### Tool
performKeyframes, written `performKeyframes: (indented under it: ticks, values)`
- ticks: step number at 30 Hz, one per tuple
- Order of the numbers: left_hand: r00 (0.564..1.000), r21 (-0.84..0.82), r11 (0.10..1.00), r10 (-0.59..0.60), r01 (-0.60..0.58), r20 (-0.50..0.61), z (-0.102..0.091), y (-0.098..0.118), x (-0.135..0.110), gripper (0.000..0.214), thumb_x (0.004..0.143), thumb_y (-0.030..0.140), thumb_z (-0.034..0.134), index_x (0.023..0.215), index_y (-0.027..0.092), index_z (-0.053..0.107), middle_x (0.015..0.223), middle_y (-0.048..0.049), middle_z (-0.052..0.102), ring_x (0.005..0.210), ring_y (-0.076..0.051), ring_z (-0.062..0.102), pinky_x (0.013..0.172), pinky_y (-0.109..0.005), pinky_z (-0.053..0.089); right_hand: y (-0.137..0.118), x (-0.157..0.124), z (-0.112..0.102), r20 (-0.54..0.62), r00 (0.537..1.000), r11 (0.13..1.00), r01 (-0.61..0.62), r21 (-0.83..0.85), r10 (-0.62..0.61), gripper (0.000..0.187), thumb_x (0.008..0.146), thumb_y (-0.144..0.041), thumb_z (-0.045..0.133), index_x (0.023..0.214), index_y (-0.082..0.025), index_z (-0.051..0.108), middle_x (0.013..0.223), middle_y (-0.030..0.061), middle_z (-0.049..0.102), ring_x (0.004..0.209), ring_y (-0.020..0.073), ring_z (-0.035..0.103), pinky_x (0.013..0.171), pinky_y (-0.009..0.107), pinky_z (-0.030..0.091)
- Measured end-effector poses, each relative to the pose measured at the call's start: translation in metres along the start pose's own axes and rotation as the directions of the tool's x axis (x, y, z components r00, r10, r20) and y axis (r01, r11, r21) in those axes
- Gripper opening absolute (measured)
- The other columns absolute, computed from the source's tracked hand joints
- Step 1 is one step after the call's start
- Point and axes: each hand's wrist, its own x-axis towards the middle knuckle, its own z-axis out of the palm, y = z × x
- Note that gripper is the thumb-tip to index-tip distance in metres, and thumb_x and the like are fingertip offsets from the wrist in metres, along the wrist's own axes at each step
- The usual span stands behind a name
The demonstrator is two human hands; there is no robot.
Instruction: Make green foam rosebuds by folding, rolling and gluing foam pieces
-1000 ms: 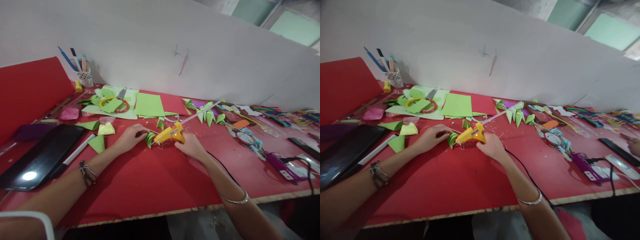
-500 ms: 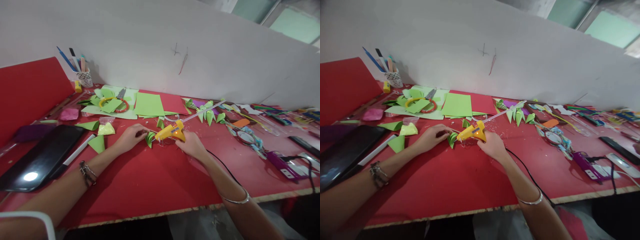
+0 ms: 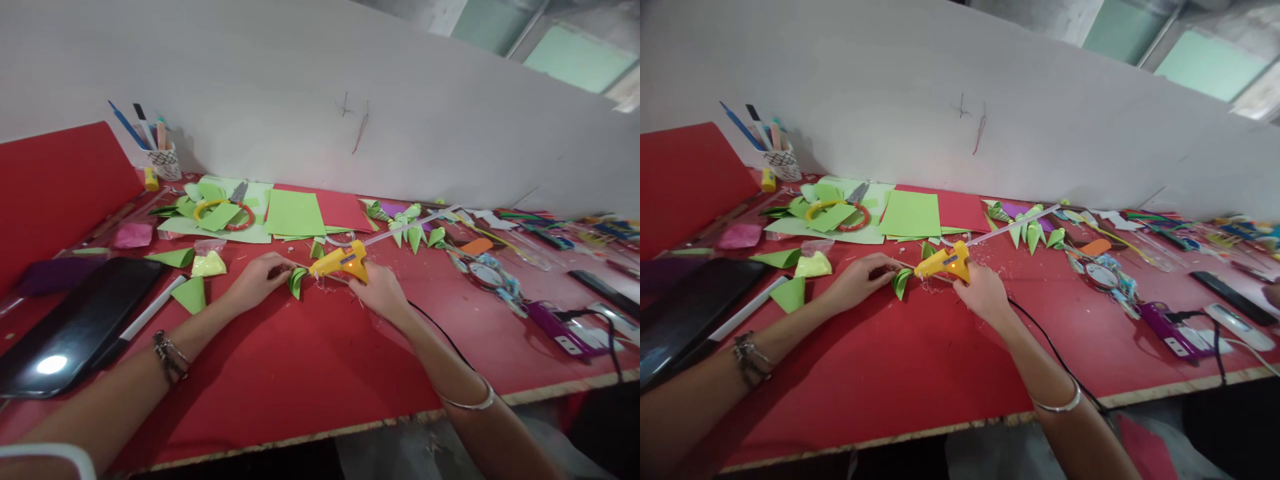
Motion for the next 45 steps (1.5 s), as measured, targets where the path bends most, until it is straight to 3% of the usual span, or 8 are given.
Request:
performKeyframes:
  ticks: [28,36,41,45]
  values:
    - [1.000,-0.005,1.000,0.012,-0.012,-0.017,0.001,-0.001,0.000,0.021,0.080,0.025,0.043,0.090,0.018,0.061,0.087,-0.0039,0.060,0.076,-0.015,0.054,0.070,-0.027,0.043,-0.006,0.000,0.000,0.036,0.998,0.999,-0.043,-0.014,0.043,0.023,0.074,-0.026,0.046,0.094,-0.015,0.049,0.071,0.0055,0.061,0.063,0.0166,0.056,0.049,0.021,0.027]
    - [1.000,0.001,1.000,0.015,-0.015,-0.023,-0.001,0.001,-0.001,0.021,0.080,0.025,0.043,0.089,0.018,0.061,0.086,-0.0037,0.061,0.076,-0.015,0.055,0.070,-0.026,0.042,-0.001,0.002,0.004,-0.024,0.998,0.999,-0.049,0.008,0.049,0.019,0.072,-0.031,0.049,0.084,-0.016,0.051,0.067,0.0037,0.059,0.060,0.0154,0.055,0.048,0.021,0.027]
    - [1.000,-0.017,1.000,0.014,-0.015,-0.027,-0.002,0.000,-0.002,0.021,0.081,0.028,0.042,0.088,0.018,0.060,0.088,-0.0041,0.061,0.079,-0.016,0.055,0.072,-0.028,0.043,0.006,0.006,-0.003,-0.066,0.994,0.990,-0.077,0.121,0.086,0.035,0.069,-0.046,0.054,0.085,-0.016,0.052,0.065,0.0022,0.059,0.061,0.0165,0.056,0.050,0.021,0.030]
    - [0.997,-0.103,0.993,-0.055,0.049,-0.058,-0.002,-0.004,-0.004,0.022,0.080,0.032,0.044,0.093,0.019,0.056,0.088,-0.0039,0.060,0.079,-0.017,0.056,0.072,-0.030,0.045,0.024,0.013,-0.013,-0.127,0.984,0.976,-0.098,0.196,0.125,0.041,0.066,-0.051,0.055,0.088,-0.017,0.054,0.071,0.0028,0.061,0.067,0.0187,0.058,0.054,0.022,0.035]
